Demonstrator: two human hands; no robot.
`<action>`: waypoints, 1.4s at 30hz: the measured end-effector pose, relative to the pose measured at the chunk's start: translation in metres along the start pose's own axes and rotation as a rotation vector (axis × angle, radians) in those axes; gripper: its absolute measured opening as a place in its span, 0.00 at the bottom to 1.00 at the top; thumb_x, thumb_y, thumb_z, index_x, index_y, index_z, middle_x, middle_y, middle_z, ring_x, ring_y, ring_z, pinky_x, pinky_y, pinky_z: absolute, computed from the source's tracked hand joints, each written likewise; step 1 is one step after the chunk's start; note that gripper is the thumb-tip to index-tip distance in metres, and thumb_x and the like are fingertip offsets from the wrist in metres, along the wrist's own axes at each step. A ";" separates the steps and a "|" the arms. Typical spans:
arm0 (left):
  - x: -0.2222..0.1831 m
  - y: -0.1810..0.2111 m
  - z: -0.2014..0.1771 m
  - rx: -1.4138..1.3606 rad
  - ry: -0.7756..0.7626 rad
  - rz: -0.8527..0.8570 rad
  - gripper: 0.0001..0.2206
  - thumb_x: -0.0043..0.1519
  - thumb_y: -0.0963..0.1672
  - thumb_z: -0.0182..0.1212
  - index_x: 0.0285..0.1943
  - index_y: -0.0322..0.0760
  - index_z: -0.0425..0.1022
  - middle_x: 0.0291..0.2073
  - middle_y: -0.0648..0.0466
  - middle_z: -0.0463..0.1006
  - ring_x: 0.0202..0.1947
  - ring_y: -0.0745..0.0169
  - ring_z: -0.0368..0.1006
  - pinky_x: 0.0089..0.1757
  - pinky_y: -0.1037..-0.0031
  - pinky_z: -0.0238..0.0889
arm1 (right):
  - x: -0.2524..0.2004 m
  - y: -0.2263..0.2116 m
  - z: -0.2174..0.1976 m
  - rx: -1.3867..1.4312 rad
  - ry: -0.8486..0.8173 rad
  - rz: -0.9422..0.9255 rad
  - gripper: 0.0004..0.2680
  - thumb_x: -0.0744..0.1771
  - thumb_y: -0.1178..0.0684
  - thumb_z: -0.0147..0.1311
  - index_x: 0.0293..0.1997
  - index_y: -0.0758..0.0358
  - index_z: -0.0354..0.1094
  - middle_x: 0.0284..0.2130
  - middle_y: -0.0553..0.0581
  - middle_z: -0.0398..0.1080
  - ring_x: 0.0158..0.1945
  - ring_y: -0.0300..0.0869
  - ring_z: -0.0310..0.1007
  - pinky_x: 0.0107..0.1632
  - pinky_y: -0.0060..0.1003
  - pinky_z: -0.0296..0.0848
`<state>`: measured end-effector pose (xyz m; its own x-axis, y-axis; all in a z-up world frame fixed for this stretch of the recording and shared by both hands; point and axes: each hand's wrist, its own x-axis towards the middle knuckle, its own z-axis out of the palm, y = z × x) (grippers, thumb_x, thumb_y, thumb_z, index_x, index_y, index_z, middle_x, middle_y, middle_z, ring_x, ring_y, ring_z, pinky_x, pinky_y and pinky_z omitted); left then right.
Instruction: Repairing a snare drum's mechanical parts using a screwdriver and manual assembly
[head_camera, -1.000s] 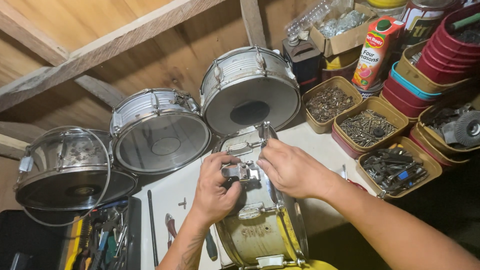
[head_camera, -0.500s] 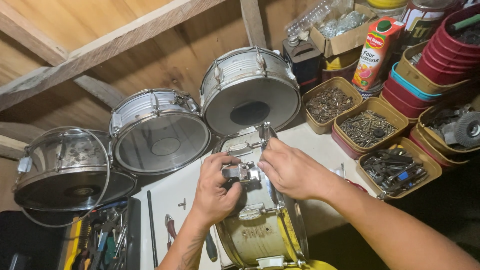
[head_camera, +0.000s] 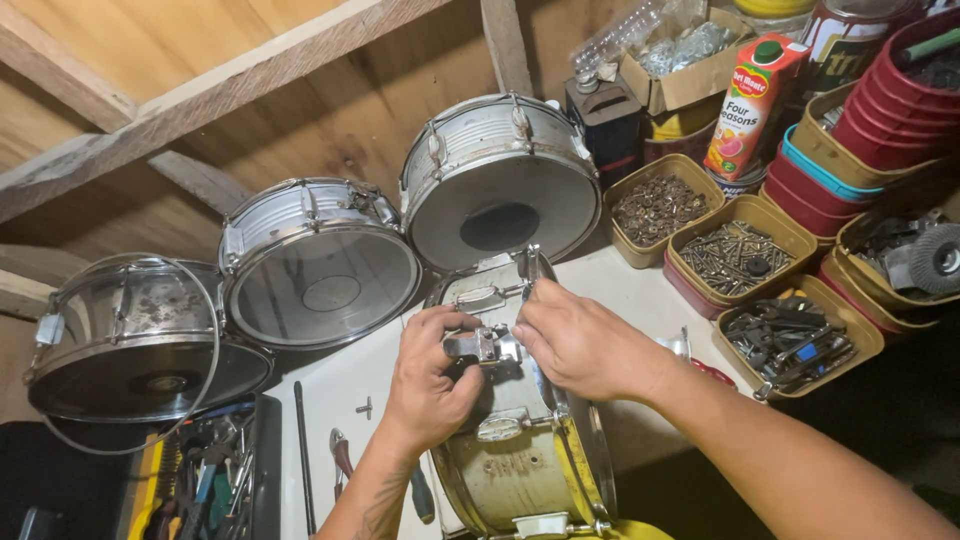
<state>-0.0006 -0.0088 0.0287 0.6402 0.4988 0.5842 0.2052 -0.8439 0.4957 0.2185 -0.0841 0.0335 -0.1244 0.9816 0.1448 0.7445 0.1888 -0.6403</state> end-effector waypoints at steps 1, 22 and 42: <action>-0.001 0.000 0.000 -0.001 -0.001 -0.001 0.12 0.51 0.38 0.56 0.42 0.38 0.79 0.44 0.53 0.78 0.56 0.43 0.69 0.59 0.55 0.61 | 0.000 0.000 0.001 0.000 -0.001 0.001 0.11 0.72 0.46 0.41 0.35 0.60 0.63 0.34 0.60 0.61 0.32 0.58 0.68 0.41 0.56 0.66; -0.003 -0.007 0.003 0.000 0.046 0.054 0.11 0.51 0.38 0.57 0.42 0.39 0.77 0.45 0.53 0.78 0.54 0.43 0.70 0.57 0.54 0.61 | 0.006 -0.017 0.009 -0.095 0.132 0.004 0.12 0.70 0.47 0.46 0.36 0.63 0.73 0.48 0.61 0.63 0.55 0.56 0.57 0.60 0.54 0.59; -0.003 -0.004 0.003 0.004 0.043 0.009 0.09 0.52 0.39 0.58 0.40 0.37 0.80 0.44 0.53 0.79 0.54 0.47 0.70 0.57 0.55 0.59 | -0.006 -0.037 -0.010 0.096 -0.031 0.301 0.11 0.69 0.47 0.45 0.39 0.59 0.73 0.33 0.55 0.76 0.38 0.47 0.74 0.44 0.44 0.68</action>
<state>-0.0017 -0.0075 0.0230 0.6097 0.4988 0.6160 0.2022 -0.8493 0.4876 0.1982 -0.0974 0.0643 0.0716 0.9939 -0.0839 0.6859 -0.1101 -0.7193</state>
